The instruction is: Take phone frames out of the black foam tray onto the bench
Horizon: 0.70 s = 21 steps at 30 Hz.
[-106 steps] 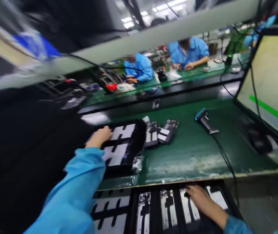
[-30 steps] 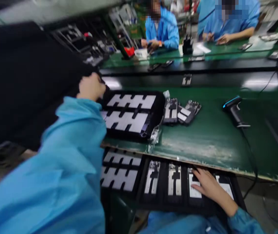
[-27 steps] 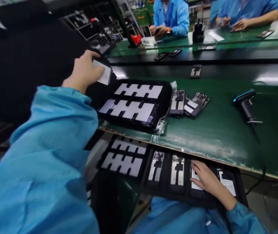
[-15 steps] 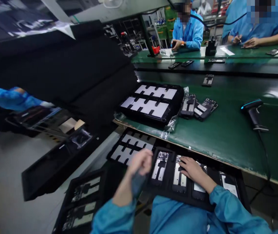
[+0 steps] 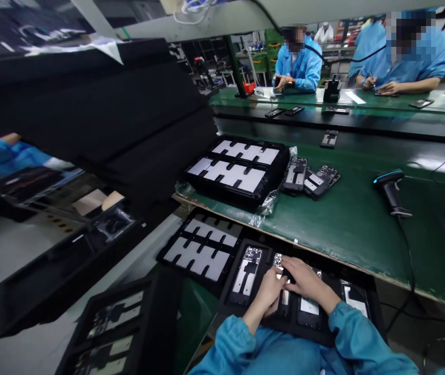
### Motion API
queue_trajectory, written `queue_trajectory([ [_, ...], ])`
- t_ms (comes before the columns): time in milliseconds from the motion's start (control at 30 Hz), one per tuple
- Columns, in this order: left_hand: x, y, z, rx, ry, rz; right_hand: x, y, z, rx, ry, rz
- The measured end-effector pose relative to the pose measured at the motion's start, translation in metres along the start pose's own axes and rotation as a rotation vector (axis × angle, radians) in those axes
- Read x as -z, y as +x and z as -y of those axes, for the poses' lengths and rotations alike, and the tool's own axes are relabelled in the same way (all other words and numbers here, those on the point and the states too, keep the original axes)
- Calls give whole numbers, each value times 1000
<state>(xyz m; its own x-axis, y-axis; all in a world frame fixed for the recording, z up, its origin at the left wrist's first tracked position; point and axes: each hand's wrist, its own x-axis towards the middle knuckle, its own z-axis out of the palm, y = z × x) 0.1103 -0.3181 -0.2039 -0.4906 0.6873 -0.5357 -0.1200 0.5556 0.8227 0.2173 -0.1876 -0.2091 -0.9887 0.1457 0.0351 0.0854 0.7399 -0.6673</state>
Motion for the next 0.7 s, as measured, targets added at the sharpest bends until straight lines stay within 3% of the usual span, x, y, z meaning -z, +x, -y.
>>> queue_trajectory([
  [100,-6,-1,0,-76,119,-105,3,-3,-1,10,12,-13],
  [200,-9,-2,0,-116,220,-122,7,-4,-2,33,13,-20],
  [367,-4,2,-10,-120,159,-218,2,-1,-11,94,-30,-10],
  [467,6,-2,-21,-55,126,-206,-8,5,-17,107,-77,-8],
  [600,8,-31,-24,103,-81,-298,-10,16,-20,66,-80,-18],
  [700,-1,-71,-1,97,-128,-364,-4,25,-17,-20,-52,-32],
])
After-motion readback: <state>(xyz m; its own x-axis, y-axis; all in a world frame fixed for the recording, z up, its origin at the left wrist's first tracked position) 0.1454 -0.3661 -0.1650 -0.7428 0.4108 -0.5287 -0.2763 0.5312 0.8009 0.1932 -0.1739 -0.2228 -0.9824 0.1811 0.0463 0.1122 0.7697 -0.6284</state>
